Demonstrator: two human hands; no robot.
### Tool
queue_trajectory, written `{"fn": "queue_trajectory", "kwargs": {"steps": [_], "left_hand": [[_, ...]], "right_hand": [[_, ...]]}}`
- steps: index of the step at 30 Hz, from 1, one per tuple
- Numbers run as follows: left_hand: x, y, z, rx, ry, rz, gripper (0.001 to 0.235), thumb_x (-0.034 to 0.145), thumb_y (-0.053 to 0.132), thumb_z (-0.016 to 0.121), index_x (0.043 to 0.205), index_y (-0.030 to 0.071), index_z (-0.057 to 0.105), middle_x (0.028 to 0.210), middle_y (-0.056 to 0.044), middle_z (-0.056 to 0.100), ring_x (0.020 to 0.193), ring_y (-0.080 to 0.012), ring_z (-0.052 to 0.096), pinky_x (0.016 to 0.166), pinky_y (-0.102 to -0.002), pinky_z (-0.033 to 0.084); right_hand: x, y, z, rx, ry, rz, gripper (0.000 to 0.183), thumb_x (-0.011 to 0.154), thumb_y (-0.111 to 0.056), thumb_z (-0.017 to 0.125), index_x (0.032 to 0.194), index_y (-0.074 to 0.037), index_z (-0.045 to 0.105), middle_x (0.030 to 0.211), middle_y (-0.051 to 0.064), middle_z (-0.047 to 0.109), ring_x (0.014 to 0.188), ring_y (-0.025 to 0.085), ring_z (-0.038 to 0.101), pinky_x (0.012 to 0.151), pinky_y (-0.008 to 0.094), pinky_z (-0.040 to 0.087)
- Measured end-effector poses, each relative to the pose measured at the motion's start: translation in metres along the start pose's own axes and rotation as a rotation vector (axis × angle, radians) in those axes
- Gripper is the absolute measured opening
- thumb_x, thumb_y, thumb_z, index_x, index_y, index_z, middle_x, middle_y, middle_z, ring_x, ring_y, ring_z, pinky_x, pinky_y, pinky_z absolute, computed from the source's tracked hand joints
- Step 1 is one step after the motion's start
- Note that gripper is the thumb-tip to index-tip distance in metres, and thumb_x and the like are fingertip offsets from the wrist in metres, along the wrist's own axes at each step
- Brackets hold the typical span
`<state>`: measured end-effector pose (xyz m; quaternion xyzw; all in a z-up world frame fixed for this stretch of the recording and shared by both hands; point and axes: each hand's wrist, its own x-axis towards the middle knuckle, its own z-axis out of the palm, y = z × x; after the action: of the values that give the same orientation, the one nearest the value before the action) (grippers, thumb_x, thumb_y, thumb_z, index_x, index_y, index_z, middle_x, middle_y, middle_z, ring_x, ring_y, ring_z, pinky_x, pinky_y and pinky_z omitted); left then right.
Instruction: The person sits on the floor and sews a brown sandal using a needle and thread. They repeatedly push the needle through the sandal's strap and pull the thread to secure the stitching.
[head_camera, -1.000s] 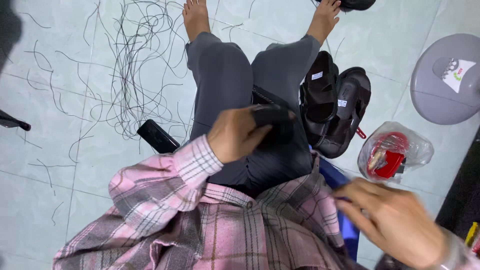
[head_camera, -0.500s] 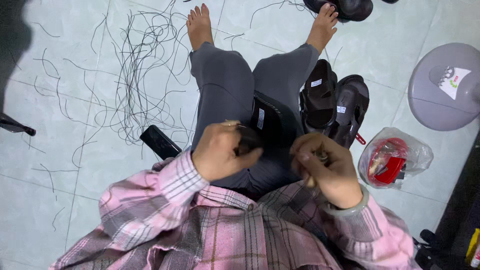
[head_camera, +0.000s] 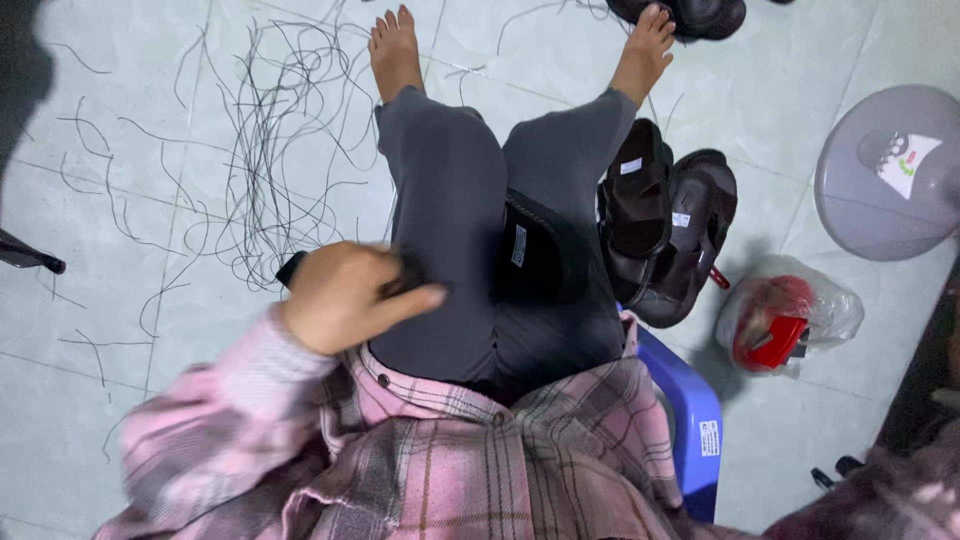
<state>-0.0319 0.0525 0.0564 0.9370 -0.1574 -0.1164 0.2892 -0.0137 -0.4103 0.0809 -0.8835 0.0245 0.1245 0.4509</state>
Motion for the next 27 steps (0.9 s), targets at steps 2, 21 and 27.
{"fn": "queue_trajectory", "kwargs": {"steps": [2,21,27], "left_hand": [[-0.005,-0.008,-0.022,-0.126,-0.738,-0.352,0.059,0.082,0.06,0.064,0.051,0.017,0.037,0.047,0.007,0.028,0.039,-0.0057,0.024,0.036,-0.02,0.026],[0.076,-0.108,0.011,-1.971,0.511,-0.577,0.029,0.095,0.022,0.045,0.07,0.008,0.05,0.046,0.007,0.029,0.036,-0.0055,0.025,0.033,-0.02,0.02],[0.045,-0.109,-0.018,0.021,0.138,-0.615,0.04,0.086,0.053,0.064,0.086,0.013,0.068,0.072,-0.007,0.06,0.069,-0.0246,0.054,0.065,-0.037,0.041]], "right_hand": [[0.005,0.003,-0.003,-0.215,0.058,-0.065,0.043,0.089,-0.005,0.054,0.132,-0.001,0.047,0.126,0.019,0.052,0.099,0.024,0.047,0.081,0.034,0.037],[0.004,-0.099,0.122,1.144,-0.391,0.014,0.028,0.086,-0.017,0.044,0.06,-0.014,0.035,0.049,-0.001,0.034,0.04,0.012,0.031,0.037,0.024,0.022],[0.027,-0.074,0.086,0.008,0.124,0.053,0.019,0.1,-0.012,0.044,0.117,-0.009,0.053,0.109,0.008,0.06,0.044,0.012,0.05,0.031,0.023,0.035]]}}
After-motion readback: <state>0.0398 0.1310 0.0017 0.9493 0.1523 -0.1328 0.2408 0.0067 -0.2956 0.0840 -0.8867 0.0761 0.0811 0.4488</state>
